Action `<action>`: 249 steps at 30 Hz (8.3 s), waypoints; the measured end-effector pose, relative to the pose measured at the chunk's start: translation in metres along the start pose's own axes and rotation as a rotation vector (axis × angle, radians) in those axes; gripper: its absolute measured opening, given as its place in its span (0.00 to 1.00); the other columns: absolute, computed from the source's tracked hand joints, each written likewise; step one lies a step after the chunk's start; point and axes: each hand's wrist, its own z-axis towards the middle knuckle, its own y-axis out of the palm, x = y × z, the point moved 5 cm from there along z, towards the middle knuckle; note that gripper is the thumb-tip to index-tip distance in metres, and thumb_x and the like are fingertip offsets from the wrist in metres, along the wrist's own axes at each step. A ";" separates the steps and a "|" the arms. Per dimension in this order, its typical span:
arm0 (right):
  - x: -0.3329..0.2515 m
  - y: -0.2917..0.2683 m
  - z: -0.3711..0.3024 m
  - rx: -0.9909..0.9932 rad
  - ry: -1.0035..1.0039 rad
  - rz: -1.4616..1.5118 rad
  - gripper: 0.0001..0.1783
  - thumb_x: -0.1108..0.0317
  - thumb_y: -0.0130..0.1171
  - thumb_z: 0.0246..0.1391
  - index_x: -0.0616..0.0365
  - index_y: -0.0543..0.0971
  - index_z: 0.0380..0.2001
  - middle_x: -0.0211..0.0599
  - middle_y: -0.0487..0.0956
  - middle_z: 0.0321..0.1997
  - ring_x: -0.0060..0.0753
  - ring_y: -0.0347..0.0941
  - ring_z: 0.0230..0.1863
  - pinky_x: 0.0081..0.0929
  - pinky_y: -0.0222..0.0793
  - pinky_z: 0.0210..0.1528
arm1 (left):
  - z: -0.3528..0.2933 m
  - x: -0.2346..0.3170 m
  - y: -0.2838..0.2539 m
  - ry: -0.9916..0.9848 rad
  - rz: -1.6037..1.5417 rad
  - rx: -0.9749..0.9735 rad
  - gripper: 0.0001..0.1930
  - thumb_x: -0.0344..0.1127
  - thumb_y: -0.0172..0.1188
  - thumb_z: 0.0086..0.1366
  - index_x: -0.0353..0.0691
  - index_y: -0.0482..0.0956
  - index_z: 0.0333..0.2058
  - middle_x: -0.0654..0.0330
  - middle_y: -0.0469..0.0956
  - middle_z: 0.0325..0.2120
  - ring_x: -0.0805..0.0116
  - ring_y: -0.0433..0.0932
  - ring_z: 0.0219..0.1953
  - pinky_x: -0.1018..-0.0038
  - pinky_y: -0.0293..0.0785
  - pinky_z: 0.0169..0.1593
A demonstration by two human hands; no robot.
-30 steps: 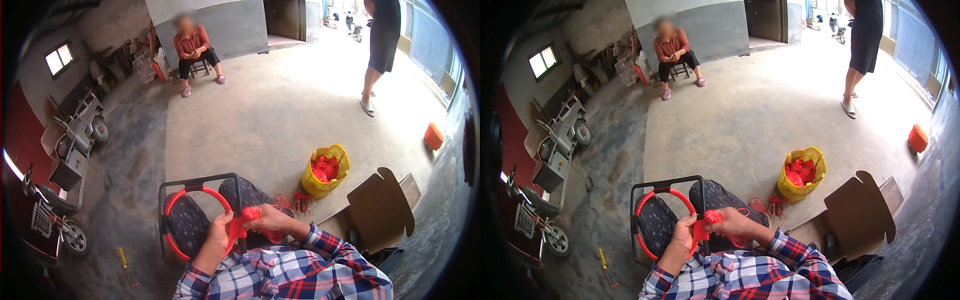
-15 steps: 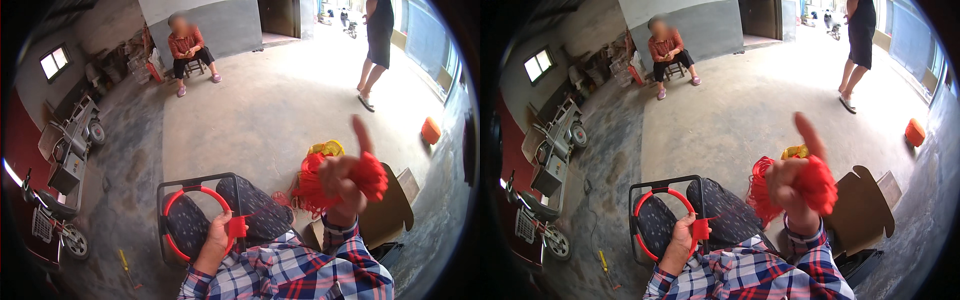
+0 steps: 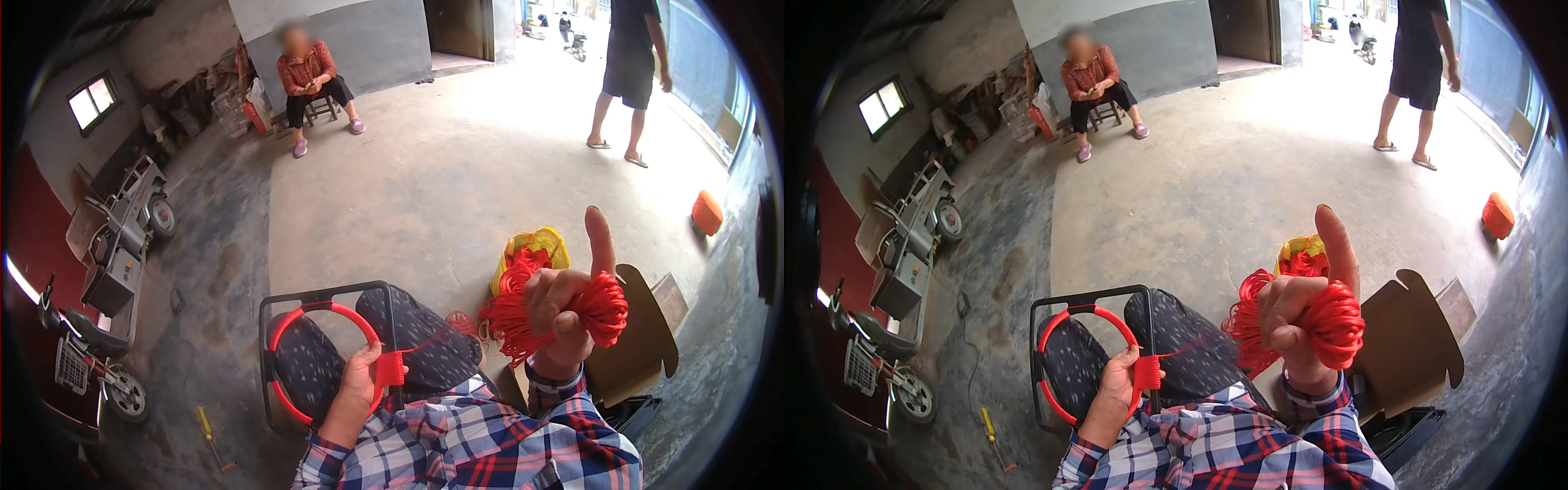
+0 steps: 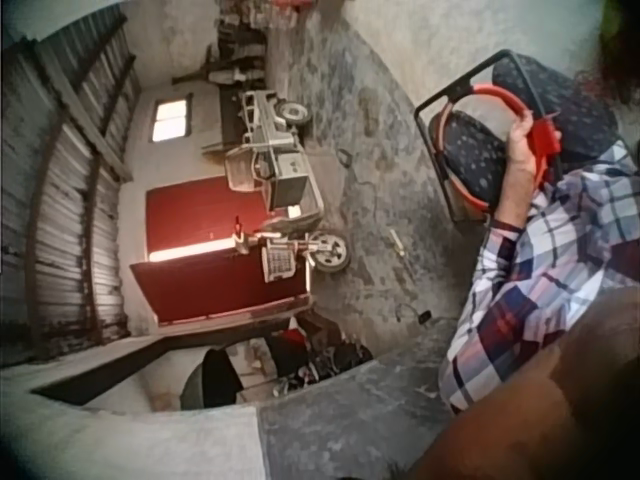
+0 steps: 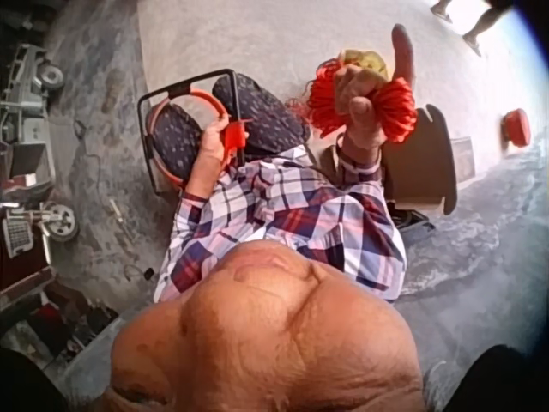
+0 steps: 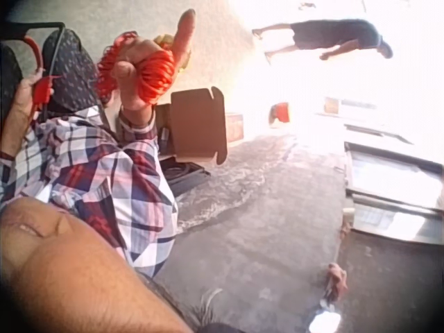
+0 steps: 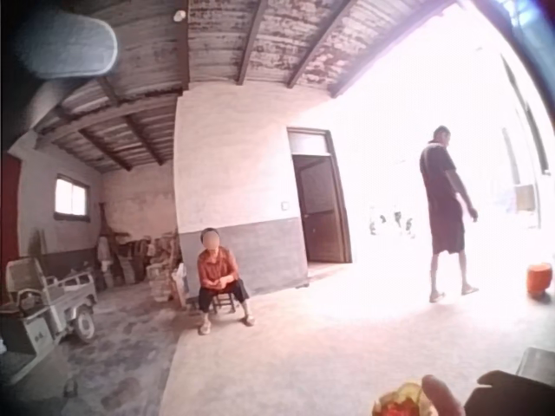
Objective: Wrapping a circular red and black frame with red plastic mesh thread.
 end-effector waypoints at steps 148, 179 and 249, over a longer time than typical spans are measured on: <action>0.184 -0.066 -0.144 -0.443 1.131 -0.272 0.09 0.67 0.64 0.49 0.57 0.77 0.33 0.24 0.75 0.26 0.18 0.70 0.27 0.22 0.69 0.31 | -0.010 0.008 0.019 -0.002 0.115 0.072 0.12 0.40 0.52 0.67 0.37 0.71 0.41 0.52 0.78 0.31 0.55 0.81 0.28 0.61 0.81 0.32; 0.191 0.077 -0.116 -1.189 -0.084 -0.869 0.21 0.61 0.65 0.42 0.49 0.77 0.43 0.32 0.78 0.42 0.33 0.74 0.45 0.33 0.68 0.44 | -0.017 0.020 0.013 0.603 0.231 0.232 0.24 0.28 0.46 0.54 0.36 0.66 0.52 0.54 0.72 0.45 0.64 0.72 0.45 0.72 0.69 0.49; 0.201 0.010 -0.158 -0.889 0.439 -0.933 0.17 0.58 0.61 0.43 0.58 0.74 0.33 0.41 0.73 0.34 0.47 0.72 0.41 0.40 0.71 0.39 | 0.012 -0.015 -0.027 0.038 -0.016 0.041 0.21 0.21 0.46 0.52 0.30 0.73 0.46 0.50 0.79 0.38 0.58 0.81 0.38 0.64 0.78 0.46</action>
